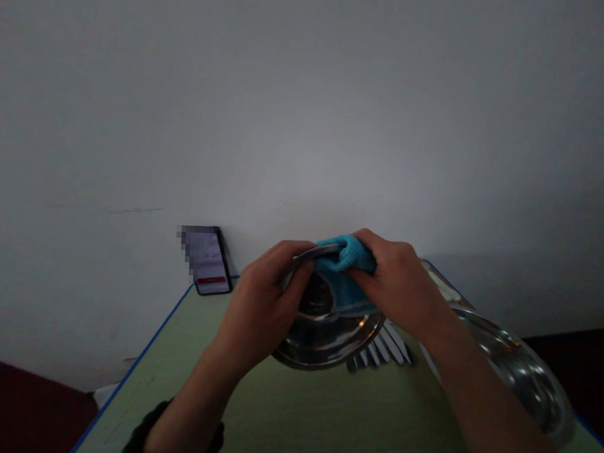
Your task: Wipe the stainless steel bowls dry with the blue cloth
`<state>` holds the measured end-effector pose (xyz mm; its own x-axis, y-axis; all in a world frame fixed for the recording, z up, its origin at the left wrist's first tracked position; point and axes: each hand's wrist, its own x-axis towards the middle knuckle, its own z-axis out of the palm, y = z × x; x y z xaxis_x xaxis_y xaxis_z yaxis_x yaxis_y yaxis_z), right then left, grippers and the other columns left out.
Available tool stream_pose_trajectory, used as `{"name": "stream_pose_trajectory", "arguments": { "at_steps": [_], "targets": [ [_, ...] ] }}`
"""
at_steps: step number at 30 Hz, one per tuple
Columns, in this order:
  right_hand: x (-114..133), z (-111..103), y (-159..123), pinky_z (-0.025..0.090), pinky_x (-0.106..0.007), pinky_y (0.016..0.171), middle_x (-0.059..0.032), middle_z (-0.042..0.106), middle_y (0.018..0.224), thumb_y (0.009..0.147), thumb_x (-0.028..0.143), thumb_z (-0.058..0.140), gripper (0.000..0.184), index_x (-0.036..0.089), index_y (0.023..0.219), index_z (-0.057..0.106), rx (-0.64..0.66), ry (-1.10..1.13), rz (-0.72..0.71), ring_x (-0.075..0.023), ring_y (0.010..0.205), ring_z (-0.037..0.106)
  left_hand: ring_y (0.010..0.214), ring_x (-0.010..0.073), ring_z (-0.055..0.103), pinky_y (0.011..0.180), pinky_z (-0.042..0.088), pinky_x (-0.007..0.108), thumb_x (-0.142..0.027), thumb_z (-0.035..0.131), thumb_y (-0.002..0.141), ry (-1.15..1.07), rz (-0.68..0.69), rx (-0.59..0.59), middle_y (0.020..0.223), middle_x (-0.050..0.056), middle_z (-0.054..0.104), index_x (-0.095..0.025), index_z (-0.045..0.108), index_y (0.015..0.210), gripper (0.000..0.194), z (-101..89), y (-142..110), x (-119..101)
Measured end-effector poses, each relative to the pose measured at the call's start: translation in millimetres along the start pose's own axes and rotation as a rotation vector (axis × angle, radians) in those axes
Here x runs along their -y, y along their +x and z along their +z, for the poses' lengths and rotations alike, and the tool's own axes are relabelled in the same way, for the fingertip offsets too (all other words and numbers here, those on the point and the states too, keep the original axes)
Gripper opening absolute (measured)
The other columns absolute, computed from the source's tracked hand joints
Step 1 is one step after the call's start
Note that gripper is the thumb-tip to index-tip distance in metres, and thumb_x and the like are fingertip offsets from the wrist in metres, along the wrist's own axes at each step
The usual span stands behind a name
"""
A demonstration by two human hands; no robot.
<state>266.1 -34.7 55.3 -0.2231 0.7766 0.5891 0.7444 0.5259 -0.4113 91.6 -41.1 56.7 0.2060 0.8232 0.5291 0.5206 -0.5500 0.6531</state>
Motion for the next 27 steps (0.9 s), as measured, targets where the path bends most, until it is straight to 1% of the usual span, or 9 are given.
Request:
{"name": "stream_pose_trajectory", "arguments": {
  "at_steps": [3,5,10,13,16,19,23,25,27],
  "targets": [
    [0.7,-2.2,-0.4,0.036,-0.025,0.055,0.0003,0.061,0.069,0.078,0.027,0.057,0.011,0.020,0.086,0.056,-0.026,0.003,0.031,-0.0147,0.063,0.057,0.085,0.0161,0.061,0.077,0.047,0.025,-0.027,0.055,0.080,-0.091,-0.031,-0.016,0.094,0.001,0.068,-0.023,0.065,0.098,0.021,-1.0,-0.6,-0.6],
    [0.3,-4.4,-0.6,0.037,-0.026,0.055,-0.0003,0.062,0.070,0.078,0.029,0.057,0.014,0.021,0.089,0.058,-0.081,0.010,0.060,-0.0155,0.063,0.057,0.088,0.0163,0.061,0.079,0.047,0.026,-0.027,0.058,0.079,-0.193,-0.057,-0.081,0.095,0.000,0.069,-0.024,0.066,0.099,0.022,-1.3,-1.4,-0.4],
    [1.3,0.2,1.1,0.041,-0.028,0.059,-0.0026,0.064,0.077,0.082,0.034,0.052,0.022,0.019,0.097,0.059,-0.261,0.165,0.162,-0.0167,0.068,0.058,0.094,0.0158,0.061,0.087,0.048,0.028,-0.026,0.061,0.077,-0.570,-0.114,-0.390,0.101,-0.005,0.067,-0.030,0.064,0.101,0.024,2.7,-1.3,-0.9],
    [4.5,11.6,2.4,0.044,-0.032,0.067,-0.0063,0.065,0.090,0.083,0.034,0.049,0.026,0.018,0.103,0.057,-0.294,0.295,0.226,-0.0192,0.079,0.060,0.100,0.0147,0.059,0.090,0.047,0.027,-0.023,0.058,0.078,-0.678,-0.176,-0.592,0.105,-0.006,0.064,-0.030,0.061,0.099,0.022,10.2,-0.1,-3.0],
    [3.4,21.0,2.7,0.044,-0.035,0.071,-0.0084,0.064,0.095,0.082,0.030,0.050,0.029,0.017,0.108,0.054,-0.277,0.338,0.275,-0.0216,0.084,0.060,0.100,0.0158,0.059,0.086,0.049,0.027,-0.021,0.053,0.080,-0.699,-0.271,-0.666,0.108,-0.003,0.063,-0.027,0.056,0.105,0.026,17.9,0.0,-3.3],
    [-5.6,22.8,2.7,0.044,-0.037,0.072,-0.0092,0.064,0.095,0.079,0.029,0.054,0.031,0.017,0.108,0.053,-0.221,0.309,0.303,-0.0233,0.083,0.059,0.094,0.0170,0.062,0.078,0.051,0.026,-0.018,0.053,0.078,-0.688,-0.298,-0.597,0.105,-0.001,0.064,-0.026,0.051,0.111,0.034,18.3,0.6,-1.0],
    [-18.7,14.6,2.7,0.043,-0.033,0.068,-0.0057,0.063,0.090,0.079,0.028,0.054,0.024,0.017,0.101,0.055,-0.070,0.299,0.231,-0.0200,0.079,0.057,0.080,0.0145,0.064,0.064,0.050,0.021,-0.015,0.055,0.075,-0.692,-0.264,-0.318,0.092,-0.002,0.067,-0.026,0.057,0.103,0.030,5.6,3.1,2.4],
    [-20.9,9.0,2.7,0.042,-0.030,0.067,-0.0031,0.063,0.086,0.079,0.026,0.054,0.018,0.018,0.095,0.057,-0.001,0.288,0.165,-0.0176,0.076,0.056,0.074,0.0117,0.063,0.063,0.049,0.019,-0.014,0.056,0.075,-0.668,-0.266,-0.176,0.085,-0.003,0.068,-0.024,0.061,0.097,0.025,-0.2,3.2,3.4],
    [-19.7,4.1,2.6,0.041,-0.027,0.064,-0.0010,0.062,0.082,0.079,0.025,0.054,0.012,0.018,0.089,0.057,0.042,0.271,0.121,-0.0151,0.073,0.056,0.071,0.0098,0.061,0.064,0.048,0.018,-0.015,0.056,0.076,-0.630,-0.253,-0.086,0.081,-0.003,0.067,-0.024,0.062,0.096,0.022,-2.4,1.8,3.9]
  ]
}}
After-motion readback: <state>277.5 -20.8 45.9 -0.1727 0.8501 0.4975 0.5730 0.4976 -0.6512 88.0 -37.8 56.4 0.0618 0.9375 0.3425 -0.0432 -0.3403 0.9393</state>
